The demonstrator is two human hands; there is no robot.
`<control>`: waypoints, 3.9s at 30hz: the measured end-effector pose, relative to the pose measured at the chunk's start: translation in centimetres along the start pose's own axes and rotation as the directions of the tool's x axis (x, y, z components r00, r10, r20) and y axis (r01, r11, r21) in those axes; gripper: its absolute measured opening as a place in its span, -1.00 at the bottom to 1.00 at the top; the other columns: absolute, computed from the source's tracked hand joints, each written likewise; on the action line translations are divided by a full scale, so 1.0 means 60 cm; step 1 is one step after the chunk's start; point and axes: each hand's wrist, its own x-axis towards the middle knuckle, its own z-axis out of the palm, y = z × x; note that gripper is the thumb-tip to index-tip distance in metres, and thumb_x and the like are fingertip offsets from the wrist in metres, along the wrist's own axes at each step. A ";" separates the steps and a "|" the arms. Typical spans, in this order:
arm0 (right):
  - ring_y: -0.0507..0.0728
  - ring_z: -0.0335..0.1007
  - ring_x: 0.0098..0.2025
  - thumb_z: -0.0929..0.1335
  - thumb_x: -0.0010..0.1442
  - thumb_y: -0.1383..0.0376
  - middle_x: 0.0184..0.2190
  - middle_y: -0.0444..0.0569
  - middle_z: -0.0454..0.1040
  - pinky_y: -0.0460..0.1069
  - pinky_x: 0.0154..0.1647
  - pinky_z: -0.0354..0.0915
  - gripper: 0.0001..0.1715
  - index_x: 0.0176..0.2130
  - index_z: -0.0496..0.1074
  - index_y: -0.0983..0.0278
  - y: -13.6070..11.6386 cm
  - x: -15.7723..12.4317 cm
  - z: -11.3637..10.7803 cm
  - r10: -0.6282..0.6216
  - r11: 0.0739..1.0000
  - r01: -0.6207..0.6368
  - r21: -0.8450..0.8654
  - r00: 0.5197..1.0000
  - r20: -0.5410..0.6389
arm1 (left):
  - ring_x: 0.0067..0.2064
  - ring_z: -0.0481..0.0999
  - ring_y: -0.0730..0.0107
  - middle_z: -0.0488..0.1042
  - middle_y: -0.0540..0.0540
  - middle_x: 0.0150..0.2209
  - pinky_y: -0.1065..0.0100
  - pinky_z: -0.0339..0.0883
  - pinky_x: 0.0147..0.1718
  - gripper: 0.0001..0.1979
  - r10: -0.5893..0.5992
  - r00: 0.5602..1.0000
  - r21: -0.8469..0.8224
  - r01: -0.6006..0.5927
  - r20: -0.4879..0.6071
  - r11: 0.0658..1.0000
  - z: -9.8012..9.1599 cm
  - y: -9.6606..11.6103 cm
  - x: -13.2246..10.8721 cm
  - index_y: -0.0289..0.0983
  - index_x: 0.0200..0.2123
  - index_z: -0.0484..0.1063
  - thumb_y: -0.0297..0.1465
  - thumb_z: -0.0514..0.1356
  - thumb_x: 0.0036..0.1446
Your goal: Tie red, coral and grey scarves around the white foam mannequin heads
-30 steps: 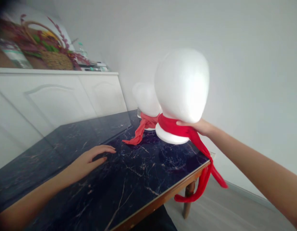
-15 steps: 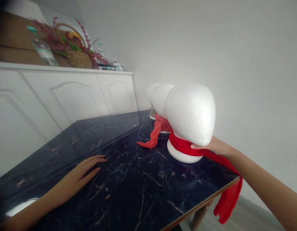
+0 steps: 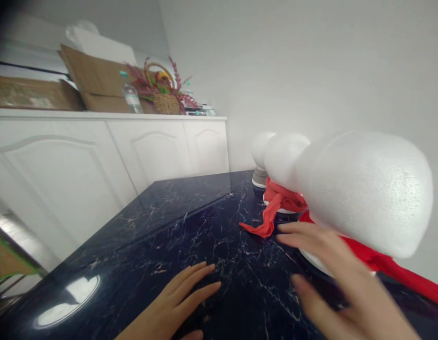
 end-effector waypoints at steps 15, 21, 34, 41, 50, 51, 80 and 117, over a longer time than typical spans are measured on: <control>0.34 -0.17 0.44 0.32 0.33 0.02 0.42 -0.09 -0.11 0.32 0.42 -0.12 -0.25 0.39 0.05 0.02 -0.010 0.057 0.162 -0.258 0.964 0.147 0.220 0.702 0.664 | 0.39 0.11 -0.07 0.05 -0.14 0.40 -0.27 0.03 0.28 -0.39 -0.240 0.969 0.065 0.236 0.055 0.970 -0.028 0.021 0.003 0.04 0.37 0.09 -0.04 0.08 0.30; 0.34 -0.07 0.42 0.34 0.31 0.04 0.41 -0.15 -0.09 0.31 0.42 -0.05 -0.23 0.39 0.02 -0.04 -0.012 0.058 0.162 -0.280 0.958 0.172 0.229 0.729 0.625 | 0.38 0.15 -0.04 0.09 -0.10 0.39 -0.22 0.05 0.30 -0.35 -0.262 0.965 0.030 0.261 0.016 0.965 -0.034 0.024 0.001 0.02 0.37 0.08 -0.03 0.12 0.27; 0.35 -0.28 0.46 0.28 0.37 0.00 0.46 -0.13 -0.24 0.38 0.42 -0.18 -0.21 0.42 -0.13 -0.07 0.000 0.051 0.165 -0.278 0.956 0.124 0.267 0.679 0.679 | 0.36 0.18 -0.08 0.11 -0.02 0.39 -0.26 0.09 0.28 -0.35 -0.279 0.960 0.026 0.279 -0.023 0.960 -0.025 0.023 -0.001 0.09 0.35 0.11 -0.07 0.17 0.23; 0.36 -0.32 0.47 0.23 0.39 -0.03 0.46 -0.16 -0.29 0.43 0.39 -0.17 -0.25 0.42 -0.14 -0.11 0.002 0.050 0.167 -0.274 0.960 0.151 0.234 0.658 0.701 | 0.36 0.20 -0.04 0.12 -0.03 0.39 -0.21 0.04 0.31 -0.36 -0.292 0.956 0.002 0.292 -0.016 0.956 -0.027 0.028 -0.001 0.08 0.33 0.16 -0.11 0.21 0.21; 0.37 -0.30 0.46 0.22 0.39 -0.04 0.46 -0.15 -0.27 0.42 0.39 -0.16 -0.26 0.42 -0.13 -0.09 0.000 0.050 0.167 -0.261 0.964 0.138 0.228 0.660 0.704 | 0.36 0.19 -0.05 0.12 -0.03 0.39 -0.23 0.03 0.32 -0.38 -0.309 0.951 -0.010 0.309 -0.013 0.951 -0.030 0.030 0.003 0.08 0.32 0.18 -0.12 0.21 0.21; 0.37 -0.30 0.46 0.22 0.39 -0.04 0.46 -0.15 -0.28 0.42 0.39 -0.17 -0.26 0.42 -0.13 -0.09 0.000 0.050 0.167 -0.261 0.964 0.140 0.225 0.658 0.706 | 0.36 0.18 -0.05 0.12 -0.03 0.39 -0.23 0.03 0.31 -0.37 -0.308 0.951 -0.006 0.308 -0.007 0.951 -0.031 0.031 0.002 0.07 0.33 0.18 -0.11 0.20 0.21; 0.37 -0.25 0.46 0.20 0.40 -0.05 0.45 -0.18 -0.25 0.41 0.39 -0.07 -0.27 0.42 -0.14 -0.12 0.005 0.044 0.172 -0.288 0.958 0.195 0.212 0.683 0.672 | 0.42 0.03 -0.03 -0.05 0.04 0.44 -0.35 0.02 0.28 -0.39 -0.341 0.933 0.008 0.343 0.111 0.939 -0.031 0.027 -0.001 0.16 0.37 0.02 -0.05 0.06 0.29; 0.53 0.24 0.19 0.48 -0.15 -0.26 0.06 0.26 0.43 0.43 0.26 0.04 -0.06 0.00 0.49 0.33 0.182 -0.103 -0.026 0.535 0.801 -0.596 0.061 0.666 -0.520 | 0.38 0.16 -0.01 0.09 -0.06 0.40 -0.16 0.11 0.29 -0.42 -0.150 0.989 0.168 0.147 0.002 0.975 -0.013 -0.011 -0.001 0.08 0.36 0.07 -0.03 0.04 0.33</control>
